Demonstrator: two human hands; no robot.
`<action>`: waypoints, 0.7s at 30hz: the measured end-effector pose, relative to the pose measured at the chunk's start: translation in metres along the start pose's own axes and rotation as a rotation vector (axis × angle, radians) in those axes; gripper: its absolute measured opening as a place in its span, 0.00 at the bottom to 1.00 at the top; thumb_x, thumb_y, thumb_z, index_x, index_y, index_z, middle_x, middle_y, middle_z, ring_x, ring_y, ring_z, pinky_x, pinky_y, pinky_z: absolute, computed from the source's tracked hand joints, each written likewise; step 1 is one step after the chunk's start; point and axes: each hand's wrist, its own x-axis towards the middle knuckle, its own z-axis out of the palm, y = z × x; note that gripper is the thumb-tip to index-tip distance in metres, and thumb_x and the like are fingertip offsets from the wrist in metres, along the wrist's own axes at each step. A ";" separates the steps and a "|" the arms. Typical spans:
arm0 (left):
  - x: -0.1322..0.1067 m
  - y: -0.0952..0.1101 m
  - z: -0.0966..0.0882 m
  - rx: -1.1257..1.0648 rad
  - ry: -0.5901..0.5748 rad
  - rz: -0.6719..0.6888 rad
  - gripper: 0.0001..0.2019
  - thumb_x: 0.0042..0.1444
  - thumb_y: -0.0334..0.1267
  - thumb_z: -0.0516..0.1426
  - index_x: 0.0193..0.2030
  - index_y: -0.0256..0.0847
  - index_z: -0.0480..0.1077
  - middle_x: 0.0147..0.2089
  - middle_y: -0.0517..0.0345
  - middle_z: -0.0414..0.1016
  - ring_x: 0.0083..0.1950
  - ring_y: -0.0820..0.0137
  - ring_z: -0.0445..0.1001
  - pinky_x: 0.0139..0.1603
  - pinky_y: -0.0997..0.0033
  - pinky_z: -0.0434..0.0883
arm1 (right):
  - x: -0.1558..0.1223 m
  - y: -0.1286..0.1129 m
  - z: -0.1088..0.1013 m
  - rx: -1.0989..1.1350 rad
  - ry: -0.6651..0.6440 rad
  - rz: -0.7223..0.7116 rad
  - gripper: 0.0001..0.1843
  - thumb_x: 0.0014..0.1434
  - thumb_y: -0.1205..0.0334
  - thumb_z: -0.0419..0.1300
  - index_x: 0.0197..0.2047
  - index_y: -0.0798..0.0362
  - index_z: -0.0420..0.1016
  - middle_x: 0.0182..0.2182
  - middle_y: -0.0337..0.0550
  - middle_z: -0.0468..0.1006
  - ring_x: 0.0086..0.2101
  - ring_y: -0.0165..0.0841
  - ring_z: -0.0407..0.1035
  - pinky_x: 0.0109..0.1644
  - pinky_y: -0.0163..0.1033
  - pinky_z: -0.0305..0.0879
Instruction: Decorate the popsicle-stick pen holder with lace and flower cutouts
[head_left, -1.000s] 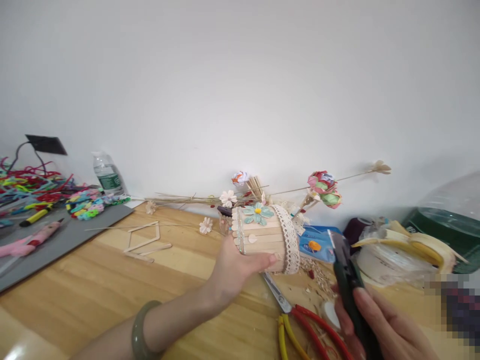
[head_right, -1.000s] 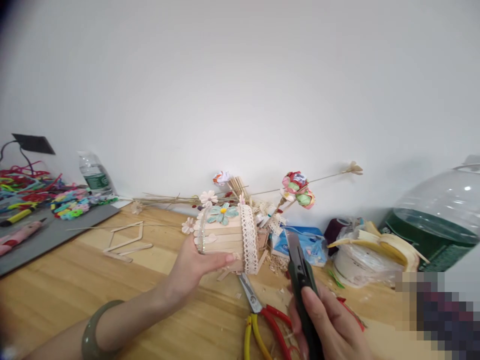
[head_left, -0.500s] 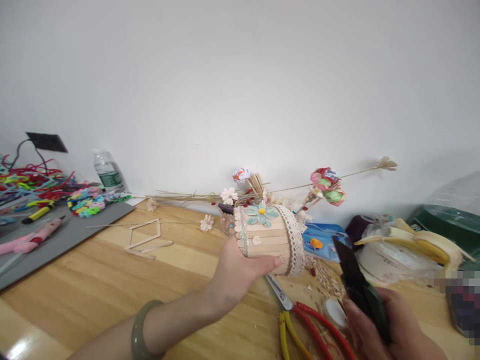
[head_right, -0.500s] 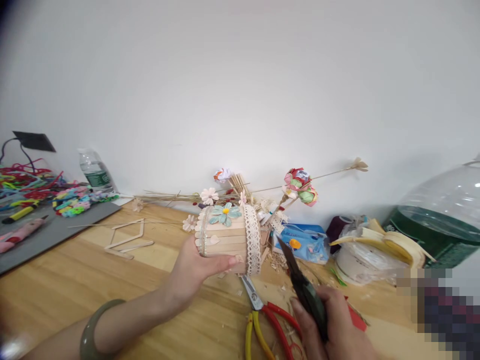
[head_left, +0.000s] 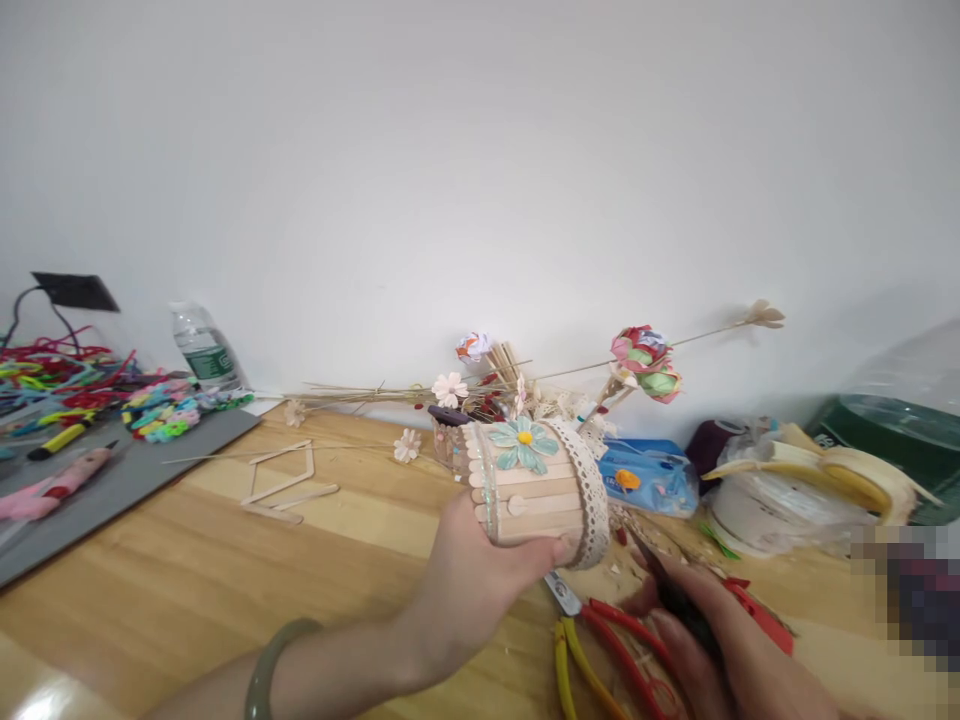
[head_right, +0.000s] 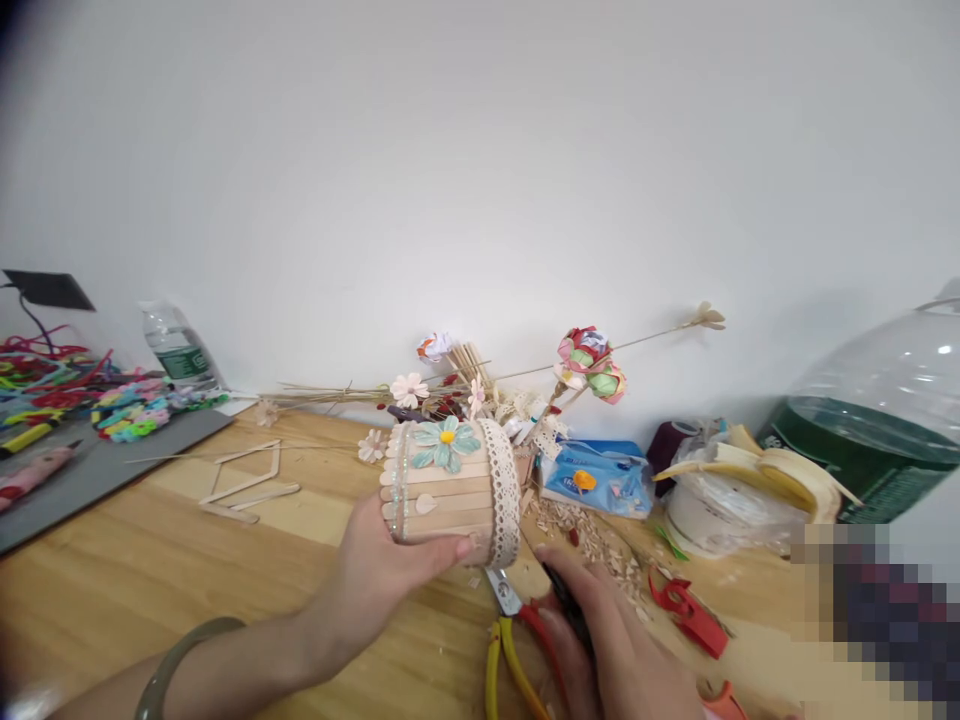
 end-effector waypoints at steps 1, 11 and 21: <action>-0.001 -0.001 0.001 0.014 0.006 0.002 0.15 0.41 0.27 0.63 0.38 0.41 0.76 0.42 0.59 0.80 0.44 0.66 0.78 0.47 0.73 0.74 | 0.001 -0.002 0.002 -0.040 0.039 -0.044 0.13 0.62 0.58 0.48 0.48 0.49 0.65 0.37 0.45 0.79 0.34 0.36 0.76 0.29 0.33 0.73; -0.005 0.001 0.004 0.110 0.030 -0.008 0.14 0.42 0.28 0.62 0.39 0.39 0.76 0.42 0.57 0.80 0.44 0.64 0.78 0.47 0.72 0.74 | -0.002 -0.004 -0.011 -0.027 -0.067 -0.098 0.25 0.61 0.60 0.47 0.62 0.46 0.58 0.49 0.43 0.74 0.44 0.38 0.72 0.36 0.34 0.74; -0.007 -0.003 0.003 0.190 0.017 -0.001 0.12 0.46 0.30 0.61 0.39 0.42 0.77 0.42 0.57 0.80 0.45 0.64 0.78 0.49 0.70 0.73 | 0.008 -0.013 -0.010 -0.104 0.015 -0.159 0.20 0.60 0.60 0.48 0.54 0.53 0.69 0.43 0.48 0.78 0.38 0.40 0.75 0.28 0.36 0.74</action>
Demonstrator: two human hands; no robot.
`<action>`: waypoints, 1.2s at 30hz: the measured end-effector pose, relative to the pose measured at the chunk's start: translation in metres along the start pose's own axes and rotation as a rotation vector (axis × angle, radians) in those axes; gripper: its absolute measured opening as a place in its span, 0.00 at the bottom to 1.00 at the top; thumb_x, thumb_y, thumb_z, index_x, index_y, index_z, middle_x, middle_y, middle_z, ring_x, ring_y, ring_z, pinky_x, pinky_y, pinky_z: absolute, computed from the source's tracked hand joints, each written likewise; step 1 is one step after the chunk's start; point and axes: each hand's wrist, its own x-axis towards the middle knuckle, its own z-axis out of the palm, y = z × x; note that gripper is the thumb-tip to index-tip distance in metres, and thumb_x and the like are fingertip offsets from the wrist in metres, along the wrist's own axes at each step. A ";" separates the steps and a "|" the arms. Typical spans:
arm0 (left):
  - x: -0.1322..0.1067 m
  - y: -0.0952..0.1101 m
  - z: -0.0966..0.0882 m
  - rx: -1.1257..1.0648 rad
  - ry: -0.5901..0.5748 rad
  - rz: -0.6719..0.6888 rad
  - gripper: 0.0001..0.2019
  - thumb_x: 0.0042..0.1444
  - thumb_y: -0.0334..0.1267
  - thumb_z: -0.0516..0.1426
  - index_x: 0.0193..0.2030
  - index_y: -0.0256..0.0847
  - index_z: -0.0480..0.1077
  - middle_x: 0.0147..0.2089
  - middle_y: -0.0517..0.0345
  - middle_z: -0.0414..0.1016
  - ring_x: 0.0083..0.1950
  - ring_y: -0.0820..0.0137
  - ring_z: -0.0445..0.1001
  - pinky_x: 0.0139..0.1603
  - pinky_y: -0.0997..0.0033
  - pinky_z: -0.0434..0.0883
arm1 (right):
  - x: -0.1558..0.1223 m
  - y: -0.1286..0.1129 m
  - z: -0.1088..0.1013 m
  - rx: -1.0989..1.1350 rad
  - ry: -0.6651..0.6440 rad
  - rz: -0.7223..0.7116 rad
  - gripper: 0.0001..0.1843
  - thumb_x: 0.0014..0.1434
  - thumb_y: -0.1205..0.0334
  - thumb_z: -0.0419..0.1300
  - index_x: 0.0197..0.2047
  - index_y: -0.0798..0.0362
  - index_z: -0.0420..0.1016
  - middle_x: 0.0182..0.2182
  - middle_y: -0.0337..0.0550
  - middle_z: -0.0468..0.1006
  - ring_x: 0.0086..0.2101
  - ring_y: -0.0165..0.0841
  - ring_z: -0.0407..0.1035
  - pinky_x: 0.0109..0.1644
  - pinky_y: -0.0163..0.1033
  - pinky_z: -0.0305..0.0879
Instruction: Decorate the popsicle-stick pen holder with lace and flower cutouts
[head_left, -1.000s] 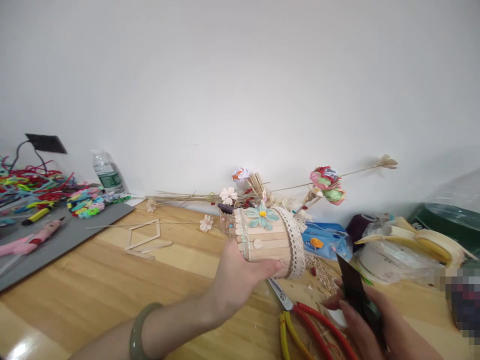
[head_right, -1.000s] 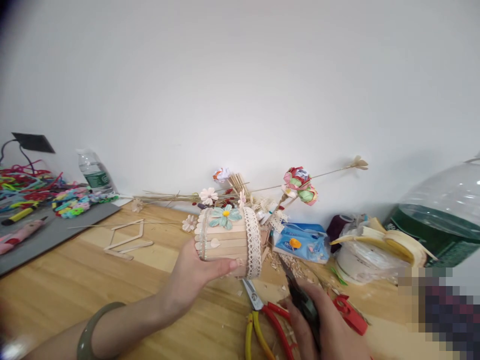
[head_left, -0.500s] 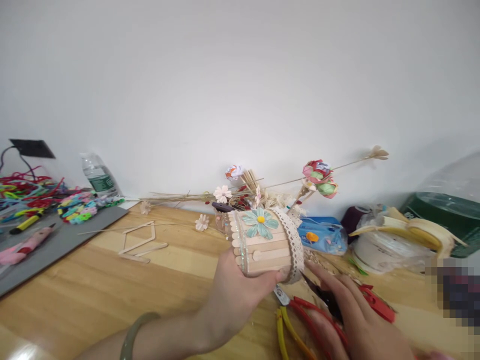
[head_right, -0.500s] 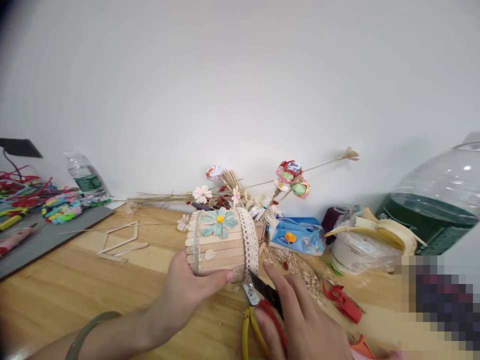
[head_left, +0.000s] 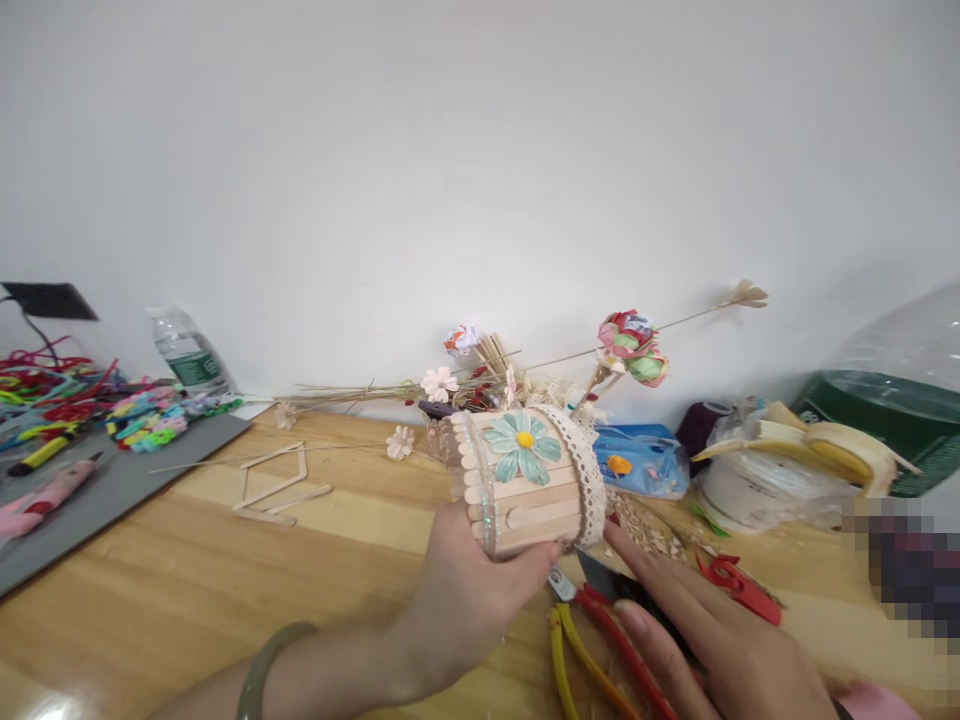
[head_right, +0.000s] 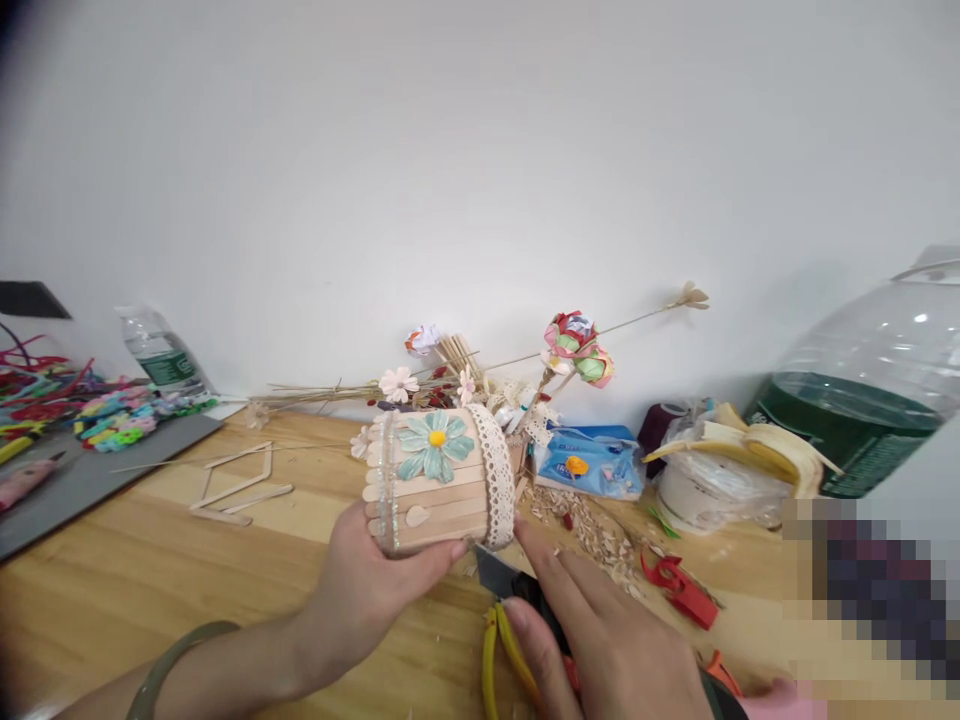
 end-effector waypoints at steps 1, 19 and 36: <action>-0.001 -0.001 -0.001 0.004 -0.014 0.004 0.11 0.46 0.31 0.61 0.39 0.43 0.77 0.43 0.57 0.80 0.45 0.64 0.77 0.49 0.70 0.73 | 0.000 0.000 -0.001 -0.017 -0.009 -0.005 0.20 0.61 0.60 0.48 0.53 0.54 0.70 0.42 0.49 0.78 0.37 0.40 0.75 0.27 0.36 0.74; -0.003 -0.003 -0.004 0.051 -0.102 0.015 0.11 0.48 0.34 0.61 0.41 0.45 0.76 0.43 0.58 0.80 0.44 0.65 0.78 0.49 0.70 0.73 | 0.001 0.004 -0.010 0.052 -0.078 0.008 0.20 0.60 0.60 0.48 0.54 0.49 0.68 0.40 0.45 0.80 0.34 0.39 0.76 0.24 0.36 0.73; -0.001 -0.006 -0.010 0.195 -0.127 0.064 0.11 0.48 0.35 0.61 0.41 0.45 0.77 0.41 0.57 0.80 0.42 0.65 0.79 0.48 0.72 0.73 | -0.003 0.002 -0.006 0.124 -0.085 0.148 0.16 0.58 0.55 0.51 0.47 0.45 0.73 0.34 0.42 0.81 0.33 0.38 0.76 0.28 0.37 0.73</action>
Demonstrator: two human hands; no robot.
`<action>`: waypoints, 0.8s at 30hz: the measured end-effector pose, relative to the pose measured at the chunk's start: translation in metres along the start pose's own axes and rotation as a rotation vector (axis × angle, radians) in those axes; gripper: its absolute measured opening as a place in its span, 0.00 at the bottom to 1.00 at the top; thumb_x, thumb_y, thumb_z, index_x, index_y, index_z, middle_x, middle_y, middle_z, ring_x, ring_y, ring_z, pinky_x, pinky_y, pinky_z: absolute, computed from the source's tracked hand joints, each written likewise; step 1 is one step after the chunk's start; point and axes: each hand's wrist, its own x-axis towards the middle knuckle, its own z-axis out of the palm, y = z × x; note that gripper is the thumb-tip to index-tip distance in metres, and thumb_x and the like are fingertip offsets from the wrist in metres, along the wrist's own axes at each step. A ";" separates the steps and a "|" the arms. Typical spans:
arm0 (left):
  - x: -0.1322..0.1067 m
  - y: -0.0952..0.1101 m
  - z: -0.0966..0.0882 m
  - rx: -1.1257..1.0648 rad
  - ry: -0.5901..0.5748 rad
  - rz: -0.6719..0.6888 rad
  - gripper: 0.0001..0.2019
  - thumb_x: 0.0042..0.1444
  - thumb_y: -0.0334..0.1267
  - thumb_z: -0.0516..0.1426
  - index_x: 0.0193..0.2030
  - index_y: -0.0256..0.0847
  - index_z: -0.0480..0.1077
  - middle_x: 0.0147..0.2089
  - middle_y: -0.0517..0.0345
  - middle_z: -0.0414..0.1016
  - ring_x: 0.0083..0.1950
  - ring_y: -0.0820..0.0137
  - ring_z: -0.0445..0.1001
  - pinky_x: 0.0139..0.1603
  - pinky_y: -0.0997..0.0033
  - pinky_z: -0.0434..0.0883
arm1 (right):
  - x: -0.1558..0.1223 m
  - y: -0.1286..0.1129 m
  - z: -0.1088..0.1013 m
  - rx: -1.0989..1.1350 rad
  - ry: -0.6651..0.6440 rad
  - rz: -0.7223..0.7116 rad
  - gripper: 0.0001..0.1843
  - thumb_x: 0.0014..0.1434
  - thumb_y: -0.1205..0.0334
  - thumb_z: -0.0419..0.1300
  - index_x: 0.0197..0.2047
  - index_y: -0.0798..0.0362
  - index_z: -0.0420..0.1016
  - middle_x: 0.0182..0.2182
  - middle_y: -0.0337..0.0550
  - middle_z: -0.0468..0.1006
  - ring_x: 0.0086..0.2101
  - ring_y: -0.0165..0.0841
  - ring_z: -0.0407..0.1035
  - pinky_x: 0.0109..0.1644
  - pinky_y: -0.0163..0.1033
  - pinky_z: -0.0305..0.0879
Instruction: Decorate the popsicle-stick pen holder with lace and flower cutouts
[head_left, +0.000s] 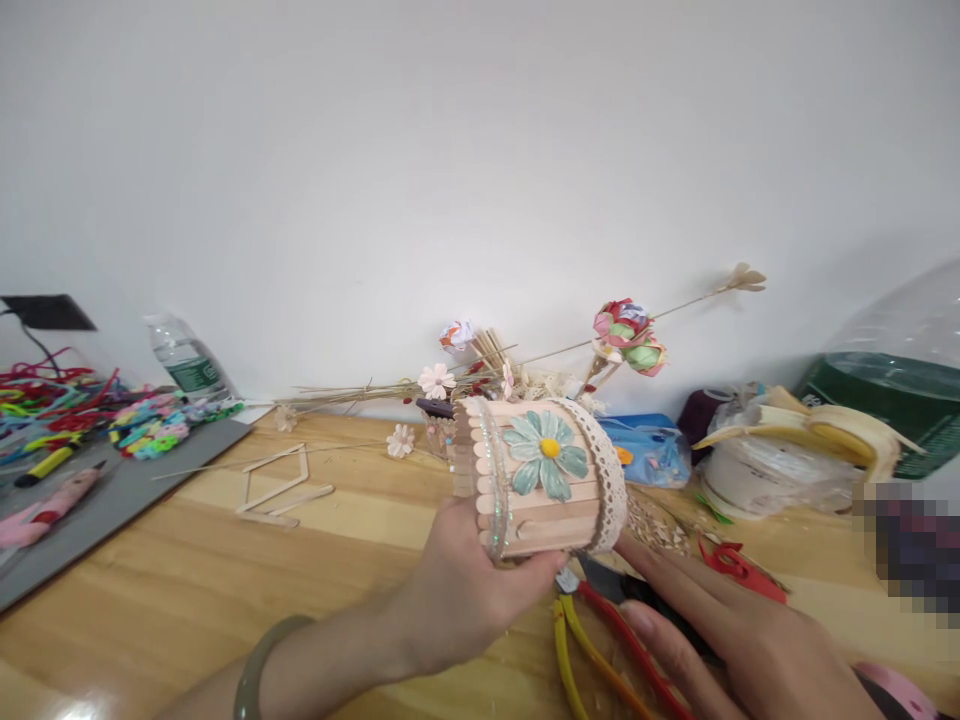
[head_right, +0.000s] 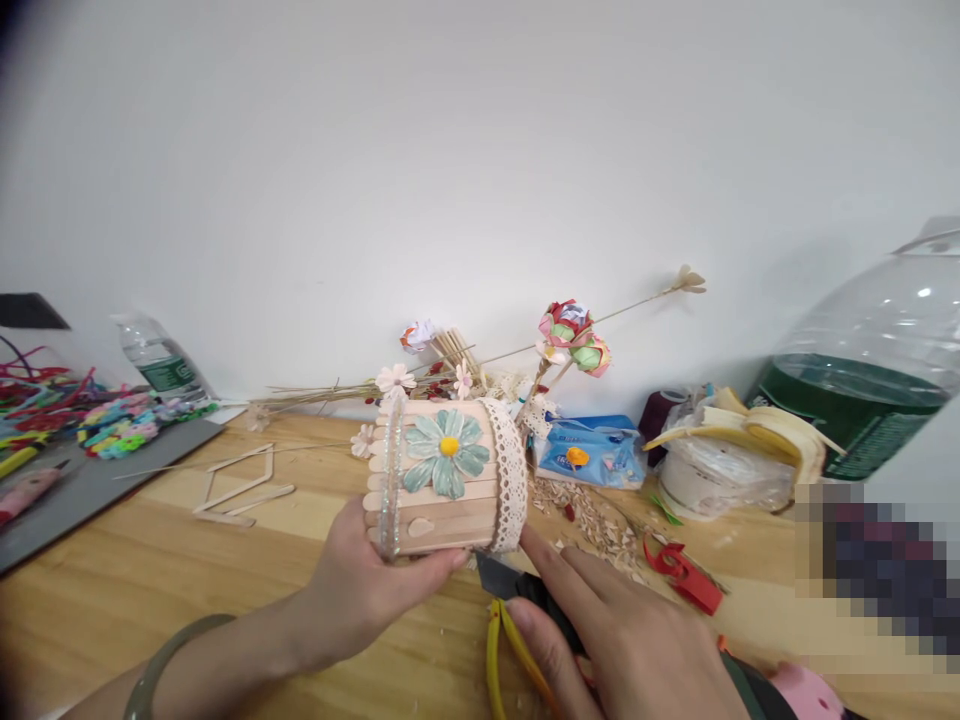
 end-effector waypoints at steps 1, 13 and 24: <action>0.001 0.001 0.000 0.002 -0.006 0.007 0.11 0.48 0.34 0.61 0.40 0.44 0.77 0.40 0.57 0.81 0.42 0.64 0.79 0.47 0.71 0.74 | 0.003 0.000 -0.003 -0.024 -0.012 -0.051 0.16 0.59 0.56 0.50 0.47 0.46 0.73 0.34 0.42 0.81 0.32 0.38 0.76 0.26 0.36 0.73; 0.002 0.004 -0.002 0.009 -0.060 0.028 0.13 0.48 0.32 0.60 0.42 0.43 0.76 0.42 0.56 0.80 0.42 0.64 0.79 0.46 0.71 0.74 | 0.010 -0.001 -0.009 -0.234 -0.009 -0.283 0.15 0.64 0.60 0.43 0.47 0.53 0.66 0.33 0.43 0.81 0.33 0.35 0.76 0.28 0.36 0.75; 0.005 0.005 0.000 -0.049 -0.064 0.016 0.13 0.48 0.31 0.60 0.42 0.45 0.76 0.43 0.58 0.80 0.44 0.66 0.78 0.48 0.74 0.73 | -0.002 0.011 0.004 -0.240 0.018 -0.232 0.18 0.65 0.57 0.40 0.55 0.48 0.60 0.38 0.41 0.80 0.36 0.33 0.76 0.31 0.36 0.75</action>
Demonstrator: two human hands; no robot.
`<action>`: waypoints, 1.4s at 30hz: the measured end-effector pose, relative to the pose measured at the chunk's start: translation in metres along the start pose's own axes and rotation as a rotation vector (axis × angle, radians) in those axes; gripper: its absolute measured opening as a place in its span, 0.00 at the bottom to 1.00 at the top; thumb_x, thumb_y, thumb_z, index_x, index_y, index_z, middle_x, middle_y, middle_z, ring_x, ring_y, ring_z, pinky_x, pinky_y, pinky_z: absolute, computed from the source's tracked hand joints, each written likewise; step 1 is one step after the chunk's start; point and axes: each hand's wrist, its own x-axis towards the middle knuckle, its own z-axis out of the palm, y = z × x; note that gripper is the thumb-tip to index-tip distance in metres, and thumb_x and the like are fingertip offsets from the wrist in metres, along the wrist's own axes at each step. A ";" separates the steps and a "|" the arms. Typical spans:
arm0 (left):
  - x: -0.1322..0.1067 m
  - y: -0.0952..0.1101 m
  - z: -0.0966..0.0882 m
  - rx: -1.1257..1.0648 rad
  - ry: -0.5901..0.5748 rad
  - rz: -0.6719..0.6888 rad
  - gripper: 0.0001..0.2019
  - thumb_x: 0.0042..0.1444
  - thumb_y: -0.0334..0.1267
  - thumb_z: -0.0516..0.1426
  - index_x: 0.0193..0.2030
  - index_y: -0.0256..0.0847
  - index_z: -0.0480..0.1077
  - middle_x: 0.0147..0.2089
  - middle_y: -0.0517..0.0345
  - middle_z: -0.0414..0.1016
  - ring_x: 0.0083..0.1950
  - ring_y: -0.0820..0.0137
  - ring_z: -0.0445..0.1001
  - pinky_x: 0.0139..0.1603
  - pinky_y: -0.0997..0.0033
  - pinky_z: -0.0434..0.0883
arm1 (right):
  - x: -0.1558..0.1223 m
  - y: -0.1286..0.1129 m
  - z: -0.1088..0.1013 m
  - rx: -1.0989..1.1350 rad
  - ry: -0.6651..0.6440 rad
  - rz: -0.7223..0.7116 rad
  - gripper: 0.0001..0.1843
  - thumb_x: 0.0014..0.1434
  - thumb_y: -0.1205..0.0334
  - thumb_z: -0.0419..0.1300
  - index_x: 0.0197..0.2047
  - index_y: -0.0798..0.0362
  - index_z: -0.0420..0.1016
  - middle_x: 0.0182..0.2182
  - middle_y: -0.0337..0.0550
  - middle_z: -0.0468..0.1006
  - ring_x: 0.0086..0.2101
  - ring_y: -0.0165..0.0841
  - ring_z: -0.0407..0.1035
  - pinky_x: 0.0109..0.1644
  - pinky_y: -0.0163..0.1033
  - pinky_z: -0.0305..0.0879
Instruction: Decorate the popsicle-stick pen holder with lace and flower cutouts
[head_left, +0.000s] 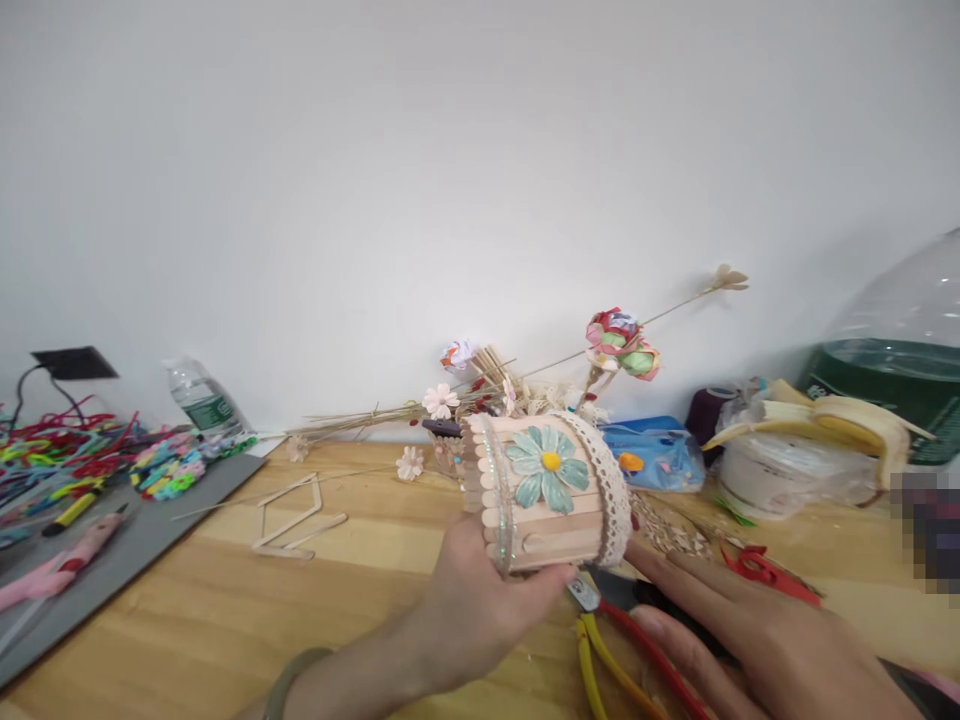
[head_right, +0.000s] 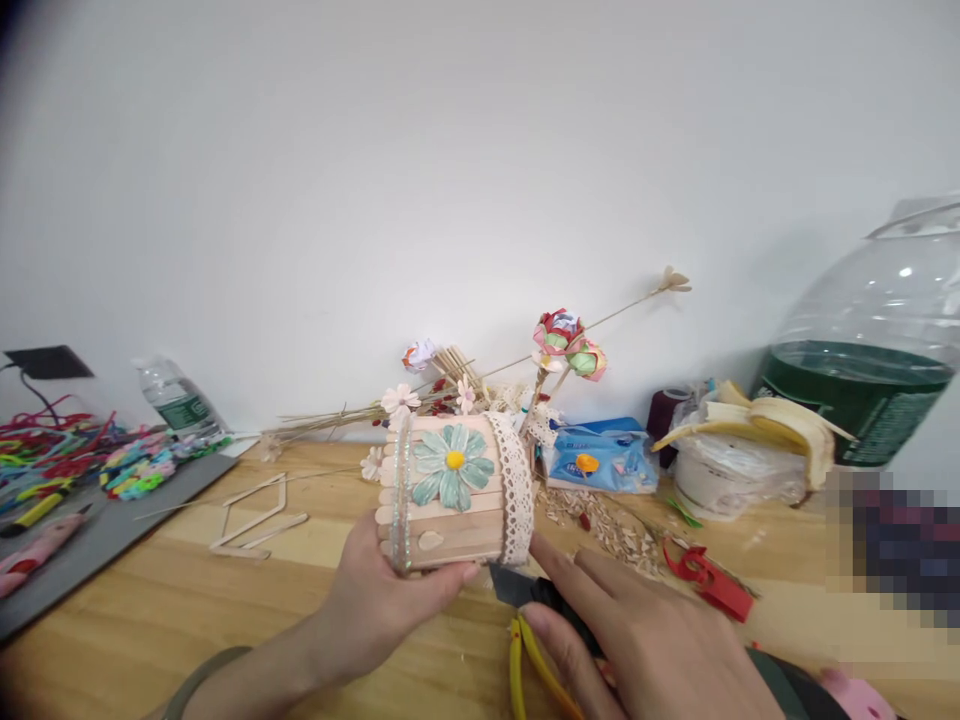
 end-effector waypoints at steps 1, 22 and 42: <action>0.000 0.000 0.000 -0.010 -0.001 0.000 0.12 0.48 0.31 0.60 0.41 0.45 0.77 0.42 0.58 0.80 0.44 0.67 0.78 0.48 0.74 0.73 | 0.002 0.000 -0.002 0.004 0.001 -0.004 0.18 0.65 0.57 0.41 0.55 0.48 0.60 0.37 0.40 0.80 0.36 0.33 0.76 0.30 0.35 0.75; 0.001 -0.003 -0.001 0.047 -0.003 -0.006 0.14 0.46 0.30 0.59 0.41 0.43 0.76 0.41 0.57 0.80 0.43 0.67 0.78 0.47 0.73 0.74 | 0.012 -0.001 -0.013 0.049 -0.090 -0.008 0.13 0.63 0.59 0.45 0.45 0.49 0.67 0.32 0.41 0.80 0.36 0.35 0.76 0.29 0.35 0.75; 0.000 0.006 0.003 -0.124 0.027 -0.084 0.13 0.44 0.29 0.61 0.39 0.40 0.76 0.42 0.57 0.80 0.45 0.64 0.78 0.50 0.69 0.73 | 0.011 -0.007 -0.013 -0.001 0.011 0.077 0.19 0.64 0.58 0.44 0.46 0.55 0.73 0.36 0.49 0.80 0.32 0.38 0.76 0.22 0.36 0.72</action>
